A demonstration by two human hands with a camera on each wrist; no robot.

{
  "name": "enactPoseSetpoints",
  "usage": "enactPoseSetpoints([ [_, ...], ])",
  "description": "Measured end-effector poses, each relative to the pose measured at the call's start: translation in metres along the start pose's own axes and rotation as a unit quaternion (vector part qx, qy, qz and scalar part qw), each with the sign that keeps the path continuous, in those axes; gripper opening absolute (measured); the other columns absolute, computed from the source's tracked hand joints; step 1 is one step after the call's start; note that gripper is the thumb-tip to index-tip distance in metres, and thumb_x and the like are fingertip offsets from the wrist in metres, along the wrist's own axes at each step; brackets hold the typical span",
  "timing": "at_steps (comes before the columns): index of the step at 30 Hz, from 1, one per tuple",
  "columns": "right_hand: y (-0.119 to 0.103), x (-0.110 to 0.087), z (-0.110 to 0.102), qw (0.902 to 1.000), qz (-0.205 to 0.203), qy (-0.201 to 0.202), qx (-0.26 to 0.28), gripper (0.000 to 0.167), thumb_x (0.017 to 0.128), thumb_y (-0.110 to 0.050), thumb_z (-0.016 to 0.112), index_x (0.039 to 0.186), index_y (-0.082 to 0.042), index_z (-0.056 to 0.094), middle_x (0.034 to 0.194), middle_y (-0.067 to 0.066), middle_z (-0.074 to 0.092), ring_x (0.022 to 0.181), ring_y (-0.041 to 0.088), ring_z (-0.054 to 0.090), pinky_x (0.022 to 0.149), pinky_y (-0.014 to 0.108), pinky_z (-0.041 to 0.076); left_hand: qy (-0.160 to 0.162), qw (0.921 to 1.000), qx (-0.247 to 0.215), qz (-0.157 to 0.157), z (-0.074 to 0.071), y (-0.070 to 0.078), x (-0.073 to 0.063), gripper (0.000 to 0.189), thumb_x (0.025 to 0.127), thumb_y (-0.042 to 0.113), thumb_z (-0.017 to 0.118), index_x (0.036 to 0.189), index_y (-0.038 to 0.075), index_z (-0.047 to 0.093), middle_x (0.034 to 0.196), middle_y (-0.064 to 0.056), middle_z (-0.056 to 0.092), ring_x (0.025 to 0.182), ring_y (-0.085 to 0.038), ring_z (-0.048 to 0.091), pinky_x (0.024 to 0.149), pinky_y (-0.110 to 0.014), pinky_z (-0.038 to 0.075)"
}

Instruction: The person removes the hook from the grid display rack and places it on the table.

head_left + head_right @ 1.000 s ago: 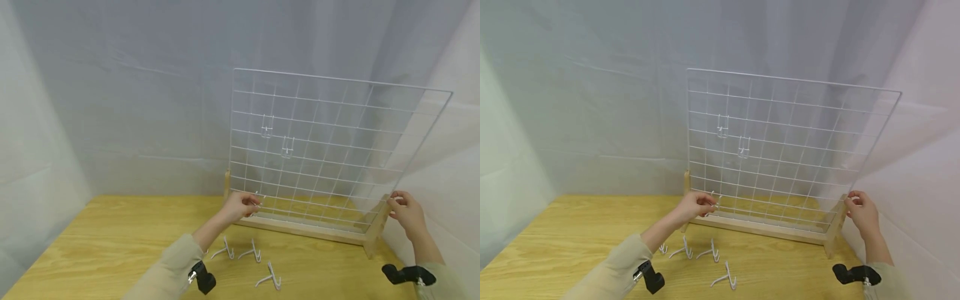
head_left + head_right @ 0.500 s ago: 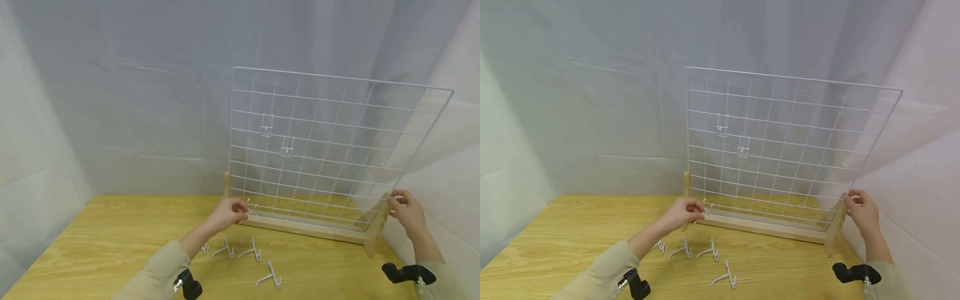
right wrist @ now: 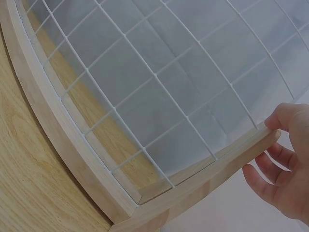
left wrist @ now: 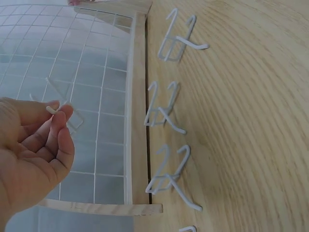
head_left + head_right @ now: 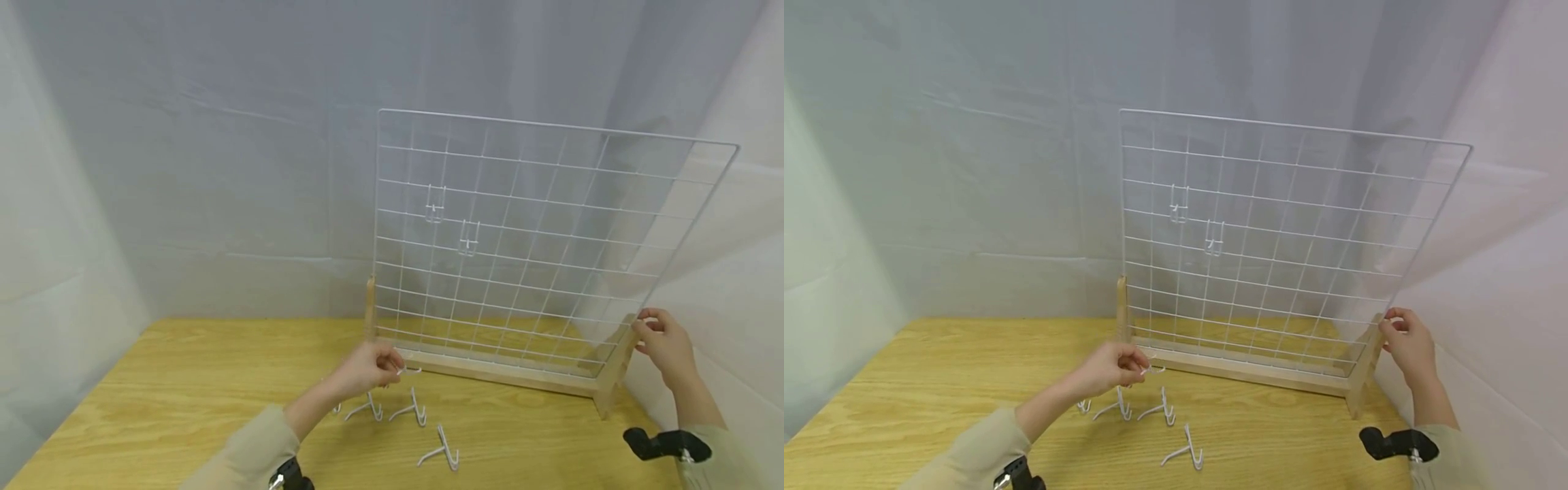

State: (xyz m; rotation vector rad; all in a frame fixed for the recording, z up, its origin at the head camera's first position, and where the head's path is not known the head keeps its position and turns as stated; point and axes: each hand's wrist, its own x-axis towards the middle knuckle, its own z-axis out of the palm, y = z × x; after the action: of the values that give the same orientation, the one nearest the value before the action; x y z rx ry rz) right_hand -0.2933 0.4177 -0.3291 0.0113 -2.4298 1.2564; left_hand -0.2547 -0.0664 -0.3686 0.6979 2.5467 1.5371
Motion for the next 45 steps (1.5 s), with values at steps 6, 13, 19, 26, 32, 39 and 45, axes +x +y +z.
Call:
enactPoseSetpoints([
  [6,0.0,0.001,0.0,1.0,-0.001,0.0,0.001,0.02,0.095,-0.014,0.045,0.103,0.004,0.042,0.081,0.001,0.047,0.066,-0.002,0.051,0.059,0.018,0.051,-0.023,0.9997,0.005,0.004,0.002,-0.003,-0.008,0.015,0.077,-0.004,0.067,0.092,-0.003,0.065,0.075,-0.001,0.062,0.067,-0.011,0.056,0.061,-0.023,0.05],
  [13,0.0,0.003,0.001,1.0,-0.001,0.0,0.003,0.021,0.095,-0.014,0.045,0.104,0.005,0.041,0.081,-0.001,0.048,0.068,-0.003,0.05,0.059,0.019,0.051,-0.044,0.9989,0.014,0.003,0.006,-0.014,-0.017,0.013,0.076,-0.005,0.066,0.088,-0.001,0.066,0.075,-0.004,0.063,0.068,-0.012,0.056,0.063,-0.026,0.051],
  [19,-0.001,0.003,0.0,1.0,-0.003,0.002,0.001,0.021,0.095,-0.014,0.045,0.103,0.004,0.041,0.081,-0.001,0.048,0.067,-0.003,0.051,0.059,0.018,0.051,-0.061,0.9978,0.028,0.003,0.01,-0.024,-0.026,0.013,0.075,-0.006,0.066,0.086,-0.001,0.067,0.075,-0.008,0.064,0.068,-0.012,0.057,0.062,-0.021,0.049],
  [26,-0.002,0.002,0.0,1.0,-0.003,0.0,-0.002,0.022,0.095,-0.014,0.045,0.104,0.006,0.04,0.081,0.0,0.047,0.067,-0.003,0.05,0.059,0.018,0.051,-0.078,0.9958,0.047,0.002,0.015,-0.028,-0.034,0.015,0.075,-0.01,0.063,0.082,0.001,0.068,0.072,-0.008,0.063,0.067,-0.013,0.056,0.06,-0.02,0.048],
  [32,-0.003,0.002,0.0,1.0,-0.006,-0.001,-0.003,0.02,0.095,-0.014,0.045,0.103,0.004,0.042,0.08,0.0,0.046,0.067,-0.002,0.051,0.059,0.018,0.051,-0.073,0.9946,0.073,0.001,0.024,-0.035,-0.039,0.018,0.072,-0.01,0.064,0.08,0.005,0.069,0.069,0.003,0.061,0.063,-0.006,0.053,0.057,-0.019,0.047],
  [39,-0.004,0.0,-0.002,1.0,-0.003,0.003,0.006,0.018,0.094,-0.013,0.046,0.102,0.003,0.043,0.08,-0.002,0.047,0.066,-0.003,0.051,0.058,0.017,0.051,-0.088,0.9936,0.07,0.003,0.034,-0.041,-0.04,0.017,0.071,-0.01,0.066,0.08,0.005,0.069,0.069,0.004,0.06,0.062,-0.004,0.051,0.057,-0.019,0.046],
  [45,-0.003,0.0,-0.002,1.0,-0.005,-0.002,0.0,0.02,0.095,-0.014,0.046,0.103,0.004,0.042,0.082,-0.001,0.047,0.068,-0.003,0.05,0.059,0.018,0.051,-0.098,0.9934,0.059,0.0,0.037,-0.044,-0.04,0.015,0.072,-0.008,0.068,0.08,0.005,0.069,0.068,0.006,0.059,0.06,-0.004,0.051,0.054,-0.019,0.046],
])
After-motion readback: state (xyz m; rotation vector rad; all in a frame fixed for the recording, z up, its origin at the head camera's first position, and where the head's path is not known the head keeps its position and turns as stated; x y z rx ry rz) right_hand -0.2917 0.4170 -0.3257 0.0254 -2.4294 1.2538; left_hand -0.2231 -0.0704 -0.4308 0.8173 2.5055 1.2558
